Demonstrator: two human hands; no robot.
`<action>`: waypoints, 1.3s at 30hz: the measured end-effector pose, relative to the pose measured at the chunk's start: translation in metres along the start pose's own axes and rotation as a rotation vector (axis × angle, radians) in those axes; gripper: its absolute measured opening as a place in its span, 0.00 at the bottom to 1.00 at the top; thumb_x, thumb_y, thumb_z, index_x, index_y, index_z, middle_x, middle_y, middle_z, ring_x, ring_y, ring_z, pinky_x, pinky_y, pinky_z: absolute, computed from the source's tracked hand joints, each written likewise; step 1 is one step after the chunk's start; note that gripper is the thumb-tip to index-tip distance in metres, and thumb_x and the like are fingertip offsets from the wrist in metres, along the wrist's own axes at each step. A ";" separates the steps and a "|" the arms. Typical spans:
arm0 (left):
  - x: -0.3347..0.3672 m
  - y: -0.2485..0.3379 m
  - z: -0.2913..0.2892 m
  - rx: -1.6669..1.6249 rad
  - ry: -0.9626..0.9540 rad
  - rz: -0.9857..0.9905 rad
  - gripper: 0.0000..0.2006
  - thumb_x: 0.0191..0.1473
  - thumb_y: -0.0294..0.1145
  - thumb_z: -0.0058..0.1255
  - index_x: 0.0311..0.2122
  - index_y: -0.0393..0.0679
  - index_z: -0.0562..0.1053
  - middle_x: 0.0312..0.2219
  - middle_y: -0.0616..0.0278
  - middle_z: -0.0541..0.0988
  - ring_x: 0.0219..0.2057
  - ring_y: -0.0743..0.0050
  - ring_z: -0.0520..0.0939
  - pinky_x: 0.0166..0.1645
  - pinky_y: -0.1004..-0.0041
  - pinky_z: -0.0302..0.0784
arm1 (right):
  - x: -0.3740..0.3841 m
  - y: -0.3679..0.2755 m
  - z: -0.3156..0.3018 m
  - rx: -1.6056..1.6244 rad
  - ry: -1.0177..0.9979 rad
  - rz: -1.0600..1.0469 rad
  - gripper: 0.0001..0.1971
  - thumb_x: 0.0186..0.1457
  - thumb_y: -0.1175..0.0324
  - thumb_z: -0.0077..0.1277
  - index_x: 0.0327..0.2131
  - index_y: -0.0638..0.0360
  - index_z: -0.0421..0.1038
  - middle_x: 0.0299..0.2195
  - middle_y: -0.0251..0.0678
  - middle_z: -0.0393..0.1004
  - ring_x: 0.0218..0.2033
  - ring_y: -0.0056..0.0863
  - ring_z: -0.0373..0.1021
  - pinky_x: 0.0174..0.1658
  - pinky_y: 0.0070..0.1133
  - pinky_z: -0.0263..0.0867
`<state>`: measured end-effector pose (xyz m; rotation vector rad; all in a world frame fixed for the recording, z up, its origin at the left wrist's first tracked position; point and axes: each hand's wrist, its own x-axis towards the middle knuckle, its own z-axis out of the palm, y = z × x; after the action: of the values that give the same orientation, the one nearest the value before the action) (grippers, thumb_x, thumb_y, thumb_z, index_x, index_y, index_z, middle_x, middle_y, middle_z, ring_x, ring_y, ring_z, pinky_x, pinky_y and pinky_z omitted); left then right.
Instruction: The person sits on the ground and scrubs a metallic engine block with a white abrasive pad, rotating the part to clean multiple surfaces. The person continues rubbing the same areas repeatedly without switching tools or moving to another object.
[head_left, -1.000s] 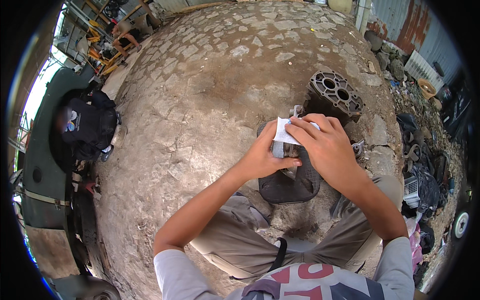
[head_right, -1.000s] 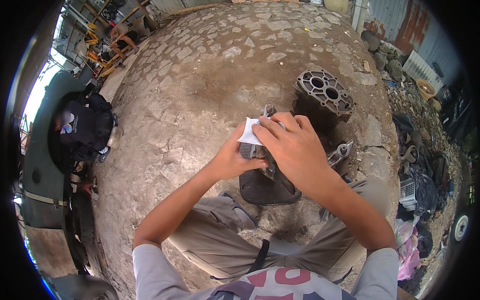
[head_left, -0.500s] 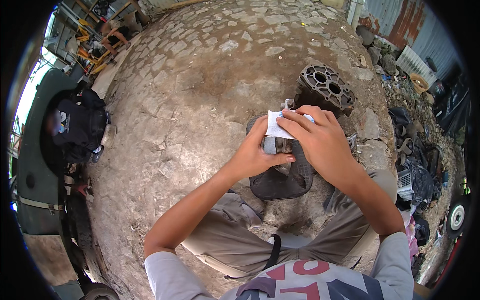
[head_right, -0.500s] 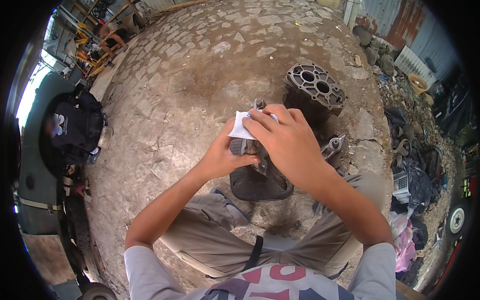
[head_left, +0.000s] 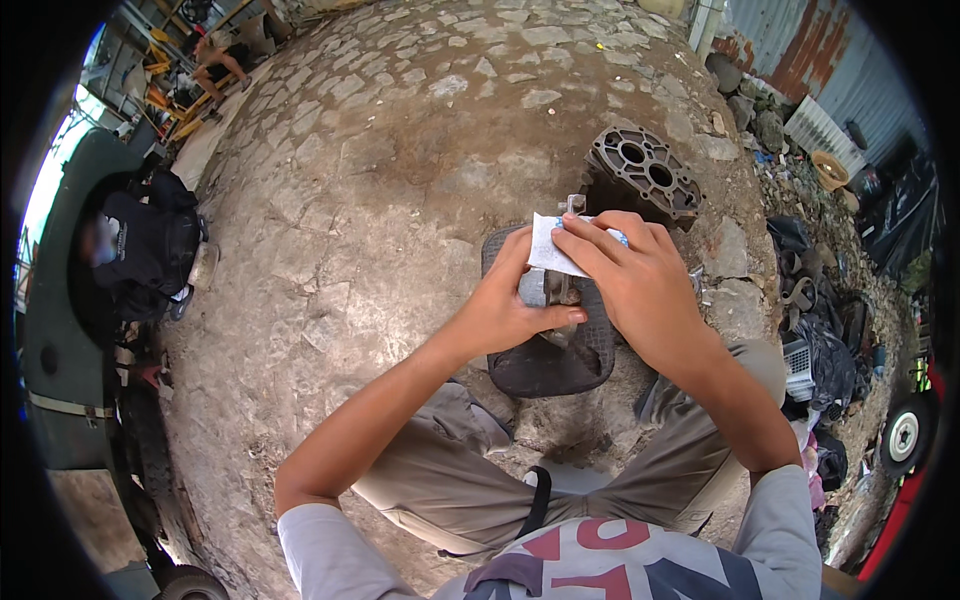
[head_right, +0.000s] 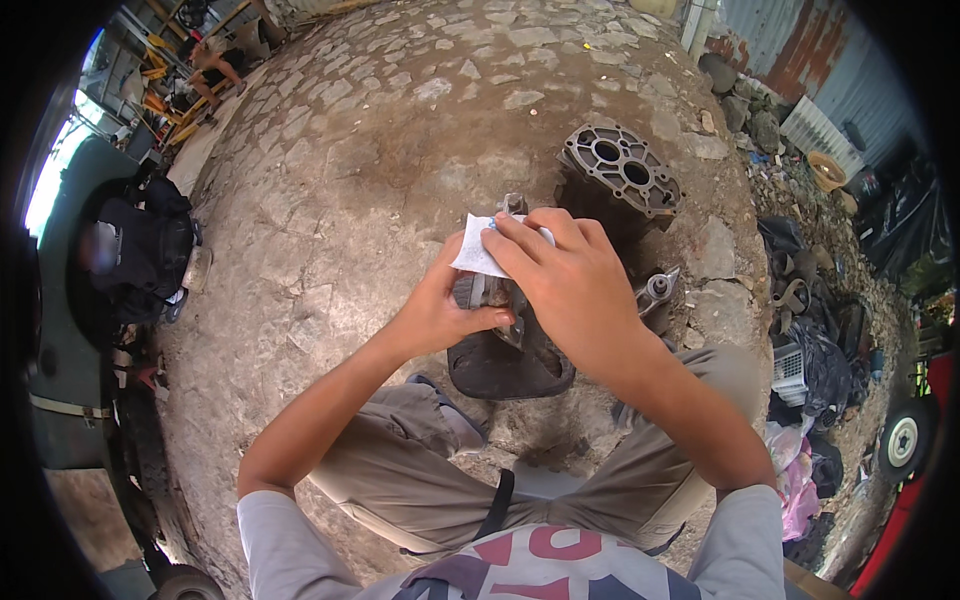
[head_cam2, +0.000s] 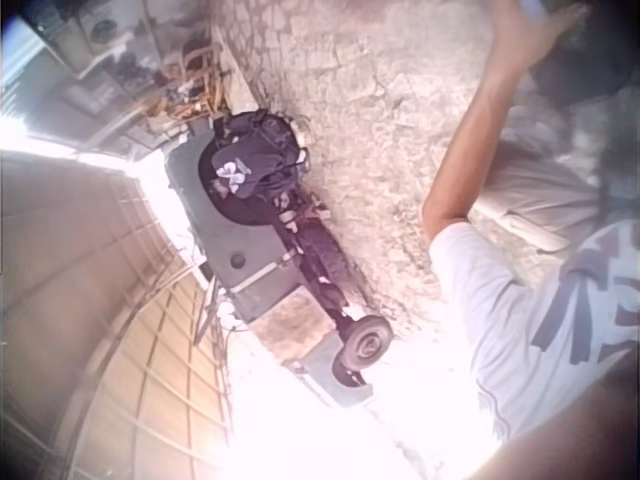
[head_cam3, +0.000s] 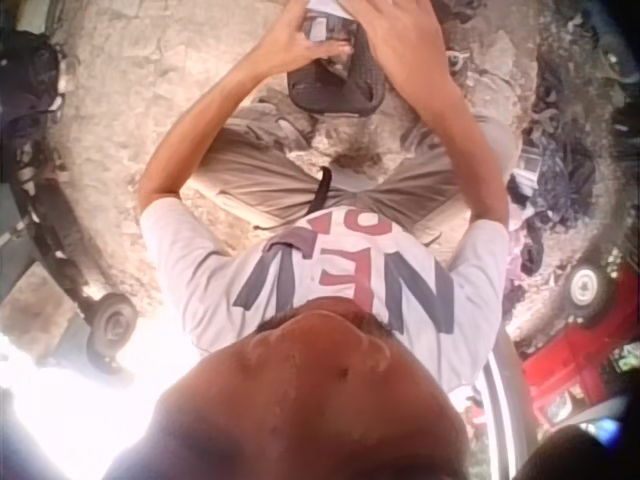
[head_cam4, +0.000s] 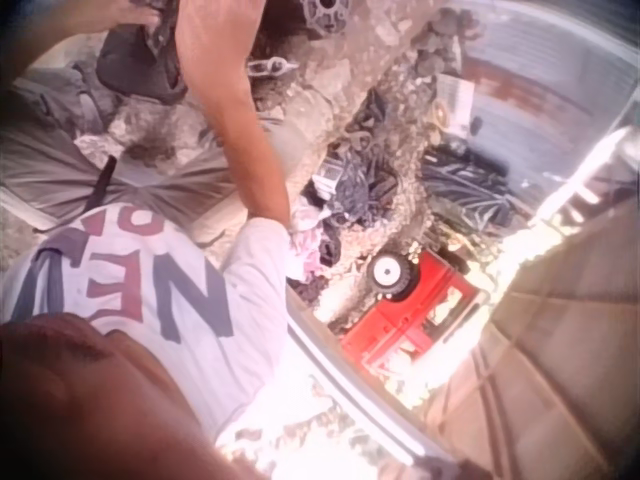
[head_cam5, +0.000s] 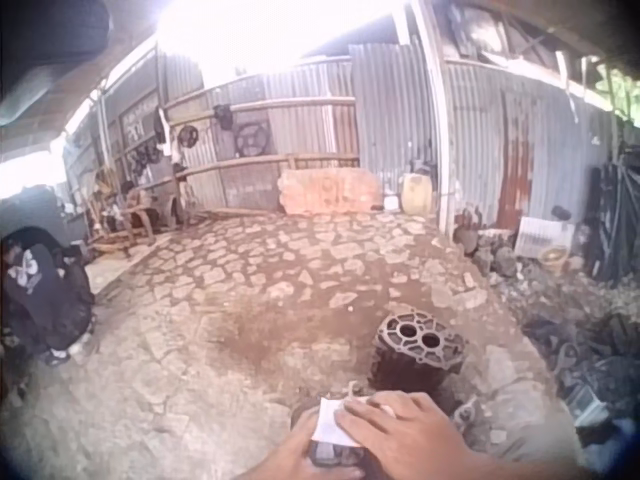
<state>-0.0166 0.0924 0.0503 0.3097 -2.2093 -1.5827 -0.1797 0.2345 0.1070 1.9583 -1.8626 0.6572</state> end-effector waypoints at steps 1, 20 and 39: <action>0.000 0.001 0.001 0.039 -0.003 0.017 0.48 0.45 0.38 0.78 0.69 0.42 0.62 0.64 0.52 0.64 0.67 0.51 0.66 0.69 0.57 0.64 | -0.002 -0.001 -0.001 -0.012 -0.008 -0.003 0.22 0.52 0.68 0.55 0.53 0.53 0.77 0.55 0.29 0.79 0.55 0.30 0.69 0.54 0.29 0.65; 0.001 0.006 0.002 0.053 -0.028 -0.059 0.50 0.47 0.34 0.77 0.70 0.45 0.56 0.61 0.59 0.69 0.64 0.67 0.70 0.68 0.58 0.66 | 0.004 0.010 -0.003 0.027 -0.024 -0.006 0.22 0.52 0.69 0.55 0.53 0.53 0.78 0.55 0.28 0.79 0.56 0.30 0.69 0.54 0.29 0.65; 0.003 0.009 -0.011 -0.003 -0.128 -0.056 0.47 0.49 0.39 0.76 0.70 0.44 0.60 0.64 0.52 0.64 0.65 0.54 0.68 0.66 0.58 0.70 | -0.002 0.004 -0.004 0.035 -0.011 0.029 0.22 0.51 0.72 0.56 0.53 0.54 0.77 0.54 0.30 0.79 0.55 0.31 0.70 0.54 0.29 0.66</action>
<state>-0.0144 0.0845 0.0620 0.2781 -2.3124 -1.6784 -0.1841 0.2376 0.1087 1.9640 -1.9013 0.6939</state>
